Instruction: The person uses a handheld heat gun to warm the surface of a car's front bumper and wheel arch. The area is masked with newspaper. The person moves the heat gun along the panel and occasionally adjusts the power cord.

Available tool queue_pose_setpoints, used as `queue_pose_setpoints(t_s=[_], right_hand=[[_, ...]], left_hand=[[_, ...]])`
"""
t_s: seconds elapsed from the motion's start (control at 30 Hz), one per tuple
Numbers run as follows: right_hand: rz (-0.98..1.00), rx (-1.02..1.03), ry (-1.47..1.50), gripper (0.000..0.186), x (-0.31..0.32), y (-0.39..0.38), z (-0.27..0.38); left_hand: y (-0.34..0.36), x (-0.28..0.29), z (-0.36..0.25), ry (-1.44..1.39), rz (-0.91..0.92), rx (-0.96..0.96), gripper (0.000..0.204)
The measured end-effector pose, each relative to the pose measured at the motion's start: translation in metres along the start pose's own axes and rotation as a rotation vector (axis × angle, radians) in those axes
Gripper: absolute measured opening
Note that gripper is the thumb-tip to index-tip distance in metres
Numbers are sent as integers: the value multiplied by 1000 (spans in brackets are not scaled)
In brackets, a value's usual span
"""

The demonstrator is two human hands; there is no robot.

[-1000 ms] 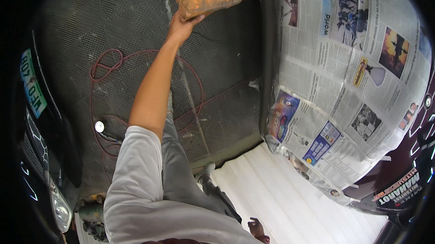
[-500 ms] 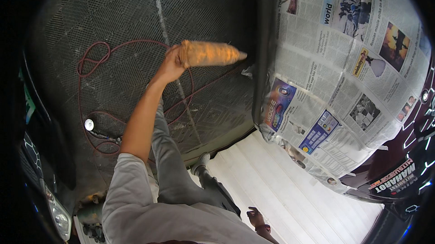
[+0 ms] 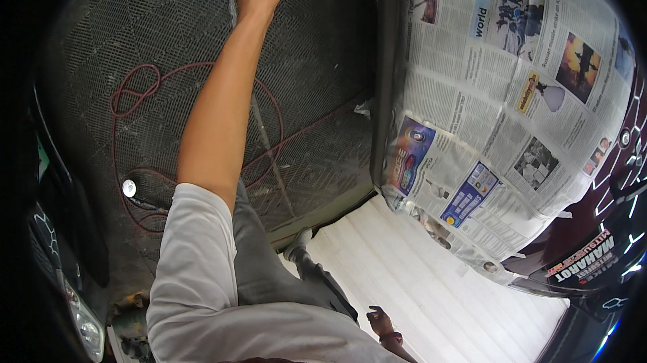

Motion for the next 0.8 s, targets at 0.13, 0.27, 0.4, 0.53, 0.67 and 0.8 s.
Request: queue_pose_setpoints(t_s=[0.13, 0.27, 0.4, 0.53, 0.67, 0.8], right_hand=[[-5, 59, 54, 38, -6, 13, -25], [-2, 75, 34, 39, -17, 19, -8], [-14, 125, 94, 37, -25, 30, -17], [-4, 120, 164, 39, -49, 39, -32], [14, 126, 246, 38, -75, 47, -53], [26, 121, 349, 38, -110, 57, -93]], left_hand=[[-32, 10, 17, 33, 145, -10, 65], [-108, 32, 36, 249, 413, -73, 63], [-200, 65, 77, 315, 598, 32, 57], [-298, 99, 95, 384, 738, -118, 49], [-400, 125, 110, 529, 817, -217, 56], [-502, 143, 114, 609, 907, -331, 59]])
Point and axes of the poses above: each hand's wrist, its own y-axis towards the middle knuckle, its own x-axis out of the back of the hand, z = x × y, the point moved 6 cm from there along y, towards the middle knuckle, and after that the axes turned 13 degrees about y, right-handed, at the moved point
